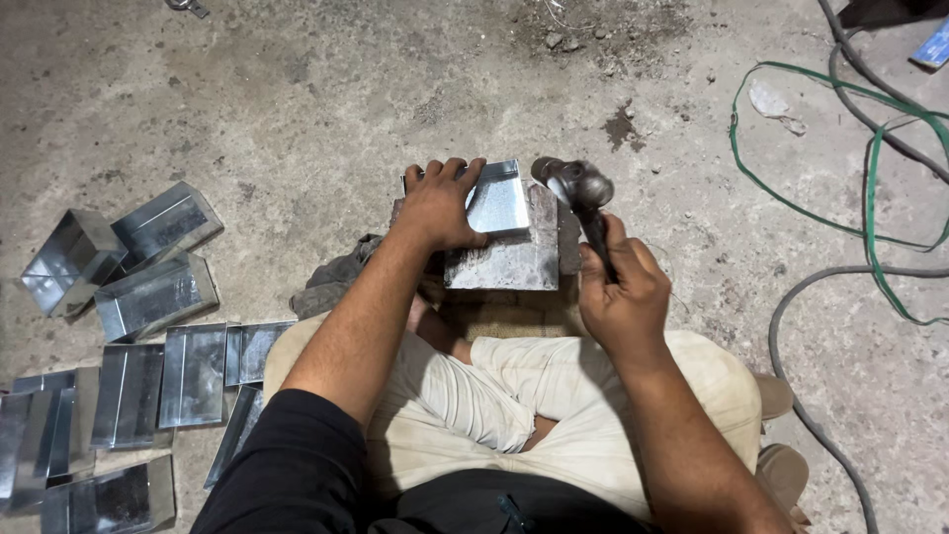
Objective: The person sits on the floor and repeatedly hammers small rectangular metal pieces on a metal block. They pick up each piece, position it on the block, strike it with a hammer, and then set it aside before picking up the next one.
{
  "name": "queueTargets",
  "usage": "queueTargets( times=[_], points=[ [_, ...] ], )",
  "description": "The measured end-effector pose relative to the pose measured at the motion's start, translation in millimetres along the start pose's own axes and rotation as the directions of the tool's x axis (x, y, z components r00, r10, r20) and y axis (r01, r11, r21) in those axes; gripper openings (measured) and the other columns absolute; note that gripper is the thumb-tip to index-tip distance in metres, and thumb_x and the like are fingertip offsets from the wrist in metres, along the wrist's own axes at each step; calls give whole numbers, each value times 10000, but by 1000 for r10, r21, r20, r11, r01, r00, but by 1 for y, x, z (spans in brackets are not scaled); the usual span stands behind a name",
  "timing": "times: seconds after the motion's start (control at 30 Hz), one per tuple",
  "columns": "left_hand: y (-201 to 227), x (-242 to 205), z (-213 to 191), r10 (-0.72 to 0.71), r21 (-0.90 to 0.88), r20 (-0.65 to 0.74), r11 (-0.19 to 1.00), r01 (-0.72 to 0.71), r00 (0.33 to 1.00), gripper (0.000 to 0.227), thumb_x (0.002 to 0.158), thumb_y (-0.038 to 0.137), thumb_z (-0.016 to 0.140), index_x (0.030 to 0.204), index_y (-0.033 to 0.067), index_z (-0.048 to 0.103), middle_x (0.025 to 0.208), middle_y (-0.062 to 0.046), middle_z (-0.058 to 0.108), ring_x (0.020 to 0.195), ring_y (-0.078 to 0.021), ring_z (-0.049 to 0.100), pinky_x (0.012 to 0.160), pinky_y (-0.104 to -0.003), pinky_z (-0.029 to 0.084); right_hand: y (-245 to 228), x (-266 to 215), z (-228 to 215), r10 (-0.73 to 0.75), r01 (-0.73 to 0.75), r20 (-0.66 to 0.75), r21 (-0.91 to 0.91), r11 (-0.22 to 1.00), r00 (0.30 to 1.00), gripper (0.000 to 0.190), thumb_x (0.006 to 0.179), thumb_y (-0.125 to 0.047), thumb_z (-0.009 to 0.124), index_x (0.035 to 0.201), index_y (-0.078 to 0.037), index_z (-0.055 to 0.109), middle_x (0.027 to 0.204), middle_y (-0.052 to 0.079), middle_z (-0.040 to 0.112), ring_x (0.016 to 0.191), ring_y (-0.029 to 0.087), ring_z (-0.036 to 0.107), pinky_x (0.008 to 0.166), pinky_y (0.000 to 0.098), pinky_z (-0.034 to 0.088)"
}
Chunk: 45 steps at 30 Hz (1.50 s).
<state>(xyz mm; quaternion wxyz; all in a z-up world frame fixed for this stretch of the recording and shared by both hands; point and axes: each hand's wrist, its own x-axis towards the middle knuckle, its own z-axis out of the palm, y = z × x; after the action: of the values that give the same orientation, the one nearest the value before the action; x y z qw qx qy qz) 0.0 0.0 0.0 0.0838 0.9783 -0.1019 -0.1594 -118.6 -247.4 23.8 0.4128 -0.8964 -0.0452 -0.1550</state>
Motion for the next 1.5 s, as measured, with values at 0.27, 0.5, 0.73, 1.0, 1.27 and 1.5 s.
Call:
queueTargets(
  times=[0.27,0.5,0.73,1.0,1.27,1.5],
  points=[
    [-2,-1,3,49,-15,-96,999,-51,994,1247,554,515,916,1594,204,301,1512,-129,449,1399,-351,402,1175,-602,222,-2,10,4,-3,24,138,-157,987,990,425,951,-228,685,1368,-153,658,910,100,720,700,234,708,649,387,566],
    [-2,-4,2,35,-32,-80,999,-38,996,1237,564,508,916,1593,198,303,1516,-140,443,1403,-357,397,1180,-601,213,5,12,15,-140,179,149,-293,939,979,425,920,-186,729,1341,-128,705,916,140,723,742,320,694,647,414,553],
    [-3,-5,4,32,-31,-85,999,-34,996,1230,576,503,908,1595,197,290,1523,-134,439,1410,-354,389,1177,-613,215,8,1,16,-63,71,59,-128,989,996,415,970,-241,692,1371,-144,653,909,115,705,746,273,704,674,403,564],
    [-1,0,6,-4,14,-29,1000,4,1000,1273,580,541,915,1613,218,244,1562,-132,396,1432,-351,358,1197,-598,183,10,-1,18,40,-33,104,-65,997,994,449,953,-236,673,1394,-160,640,894,116,713,728,251,706,656,381,571],
    [1,-18,-17,1,-17,74,1000,0,997,1258,577,601,915,1596,220,284,1566,-113,409,1443,-331,363,1167,-566,253,37,5,15,113,-82,140,-209,974,984,418,928,-266,687,1328,-147,689,938,186,730,822,369,715,741,443,566],
    [-2,29,14,-57,-27,-74,998,55,996,440,1011,233,535,1433,330,613,1330,-49,672,1259,-259,603,1134,-546,372,40,7,9,344,-269,223,-309,912,912,414,909,-269,712,1315,-190,707,954,202,745,877,389,721,785,465,556]
  ],
)
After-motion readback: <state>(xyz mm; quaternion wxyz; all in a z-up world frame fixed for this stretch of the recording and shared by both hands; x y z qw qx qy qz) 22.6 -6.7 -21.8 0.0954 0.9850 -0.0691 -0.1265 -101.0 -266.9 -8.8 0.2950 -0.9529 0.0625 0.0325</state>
